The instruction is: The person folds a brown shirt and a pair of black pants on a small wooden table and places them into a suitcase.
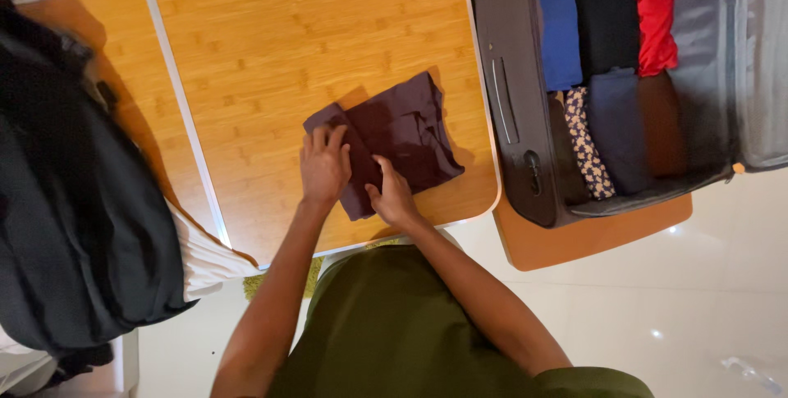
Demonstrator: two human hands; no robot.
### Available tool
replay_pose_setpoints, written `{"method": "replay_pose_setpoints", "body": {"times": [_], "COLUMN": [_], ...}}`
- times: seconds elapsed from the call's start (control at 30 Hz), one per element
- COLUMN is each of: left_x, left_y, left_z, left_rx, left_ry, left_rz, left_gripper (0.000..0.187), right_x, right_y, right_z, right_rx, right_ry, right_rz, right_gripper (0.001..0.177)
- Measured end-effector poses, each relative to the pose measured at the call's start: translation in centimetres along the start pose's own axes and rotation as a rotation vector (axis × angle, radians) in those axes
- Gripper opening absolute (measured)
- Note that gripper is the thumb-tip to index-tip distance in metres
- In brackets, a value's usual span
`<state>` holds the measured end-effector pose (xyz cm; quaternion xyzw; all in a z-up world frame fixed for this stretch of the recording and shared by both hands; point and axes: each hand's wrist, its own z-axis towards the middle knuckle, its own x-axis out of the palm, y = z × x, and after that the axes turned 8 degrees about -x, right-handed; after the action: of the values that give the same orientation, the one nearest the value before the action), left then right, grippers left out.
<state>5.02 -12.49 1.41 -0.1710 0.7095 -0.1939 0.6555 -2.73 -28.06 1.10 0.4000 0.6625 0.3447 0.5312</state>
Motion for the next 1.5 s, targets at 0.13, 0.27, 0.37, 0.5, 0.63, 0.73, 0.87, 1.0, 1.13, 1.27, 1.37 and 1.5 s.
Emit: {"method": "replay_pose_setpoints", "body": {"times": [0.13, 0.27, 0.37, 0.5, 0.63, 0.73, 0.87, 1.0, 1.13, 1.27, 1.37, 1.5], "left_x": [0.7, 1.7, 1.9, 1.8, 1.6, 1.3, 0.7, 0.5, 0.0, -0.2, -0.7, -2.1], "left_y": [1.1, 1.5, 1.5, 2.0, 1.9, 1.3, 0.7, 0.8, 2.8, 5.5, 7.0, 7.9], "left_z": [2.0, 1.9, 1.8, 1.7, 2.3, 2.4, 2.7, 4.2, 3.6, 0.8, -2.1, -6.0], "left_rx": [0.369, 0.418, 0.425, 0.429, 0.43, 0.407, 0.426, 0.291, 0.204, 0.192, 0.034, -0.073], "left_ry": [0.18, 0.236, 0.238, 0.254, 0.278, 0.314, 0.287, 0.315, 0.276, 0.097, 0.105, 0.099], "left_rz": [0.441, 0.455, 0.434, 0.378, 0.349, 0.357, 0.418, 0.417, 0.478, 0.414, 0.383, 0.18], "left_gripper": [0.049, 0.056, 0.065, 0.07, 0.074, 0.079, 0.075, 0.053, 0.052, 0.052, 0.052, 0.053], "right_x": [0.1, -0.6, -1.7, -2.5, -1.7, -0.4, 0.1, -0.2, -0.2, -0.4, -1.0, -3.2], "right_y": [-0.6, 0.7, 2.0, 2.7, 1.1, -0.4, -0.6, 0.2, 0.7, 0.3, 1.0, 3.1], "right_z": [-0.4, -0.5, -0.2, 0.1, -0.1, -0.6, -0.8, -1.2, -1.2, -1.2, -1.4, -1.8], "right_rx": [0.069, 0.217, 0.287, 0.297, 0.325, -0.068, -0.06, -0.119, -0.056, -0.199, -0.327, -0.437], "right_ry": [-0.02, 0.051, 0.115, 0.186, 0.233, 0.145, 0.232, 0.143, 0.159, 0.022, 0.014, 0.106], "right_rz": [-0.017, -0.215, -0.313, -0.475, -0.553, -0.556, -0.586, -0.601, -0.609, -0.709, -0.673, -0.399], "right_gripper": [0.058, 0.055, 0.052, 0.055, 0.058, 0.041, 0.034, 0.031, 0.028, 0.034, 0.04, 0.049]}}
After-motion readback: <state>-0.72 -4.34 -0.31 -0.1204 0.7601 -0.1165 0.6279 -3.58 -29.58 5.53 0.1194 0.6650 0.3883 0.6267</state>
